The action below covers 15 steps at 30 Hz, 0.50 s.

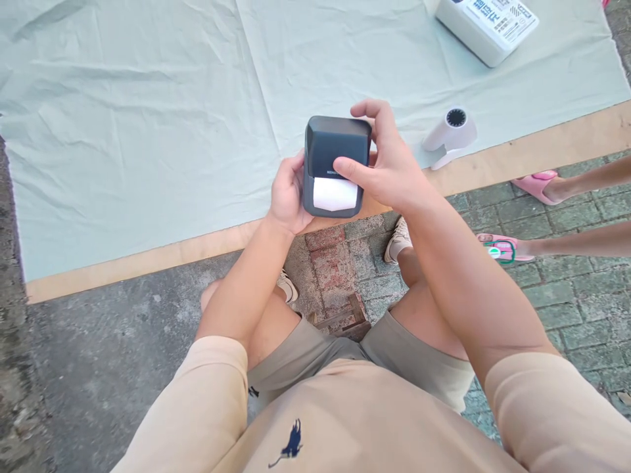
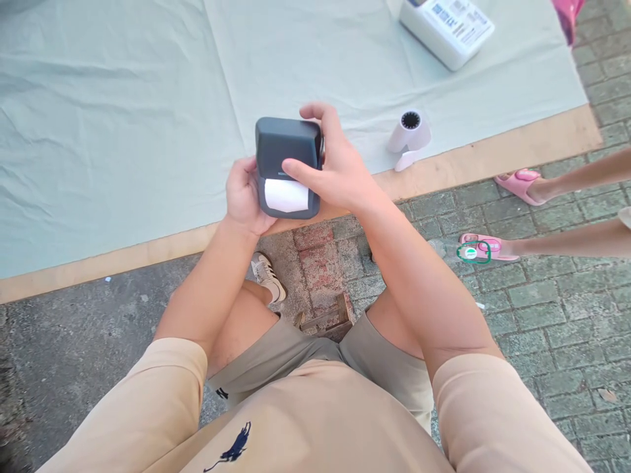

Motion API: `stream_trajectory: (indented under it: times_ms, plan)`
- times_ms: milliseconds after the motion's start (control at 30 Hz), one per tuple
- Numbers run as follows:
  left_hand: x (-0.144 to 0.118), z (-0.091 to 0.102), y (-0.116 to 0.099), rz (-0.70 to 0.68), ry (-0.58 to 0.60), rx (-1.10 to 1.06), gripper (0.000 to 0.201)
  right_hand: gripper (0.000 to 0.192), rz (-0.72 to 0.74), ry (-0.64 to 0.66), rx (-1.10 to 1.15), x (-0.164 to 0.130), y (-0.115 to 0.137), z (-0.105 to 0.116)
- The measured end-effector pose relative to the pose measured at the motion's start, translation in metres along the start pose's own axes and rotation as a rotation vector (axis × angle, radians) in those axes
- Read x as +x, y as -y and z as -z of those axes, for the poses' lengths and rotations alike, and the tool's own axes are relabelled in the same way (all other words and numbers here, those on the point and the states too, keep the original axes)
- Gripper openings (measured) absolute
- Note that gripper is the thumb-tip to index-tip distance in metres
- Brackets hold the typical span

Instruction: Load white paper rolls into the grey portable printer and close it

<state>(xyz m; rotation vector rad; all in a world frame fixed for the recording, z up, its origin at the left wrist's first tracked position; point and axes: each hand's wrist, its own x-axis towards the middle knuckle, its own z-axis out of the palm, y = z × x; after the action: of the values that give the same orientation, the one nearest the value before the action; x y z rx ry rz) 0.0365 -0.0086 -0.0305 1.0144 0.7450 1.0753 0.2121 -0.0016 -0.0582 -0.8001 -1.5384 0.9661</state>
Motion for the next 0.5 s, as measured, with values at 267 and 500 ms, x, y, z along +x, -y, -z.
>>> stream_trajectory:
  times_ms: [267,500]
  plan:
    - [0.007,0.003,0.004,-0.015,-0.057,-0.017,0.05,0.077,0.079,0.04,-0.124,-0.006,0.007,0.019]
    - [0.007,0.007,0.003,-0.063,0.02,-0.032,0.043,0.04,0.247,-0.498,-0.158,-0.009,0.03,0.002]
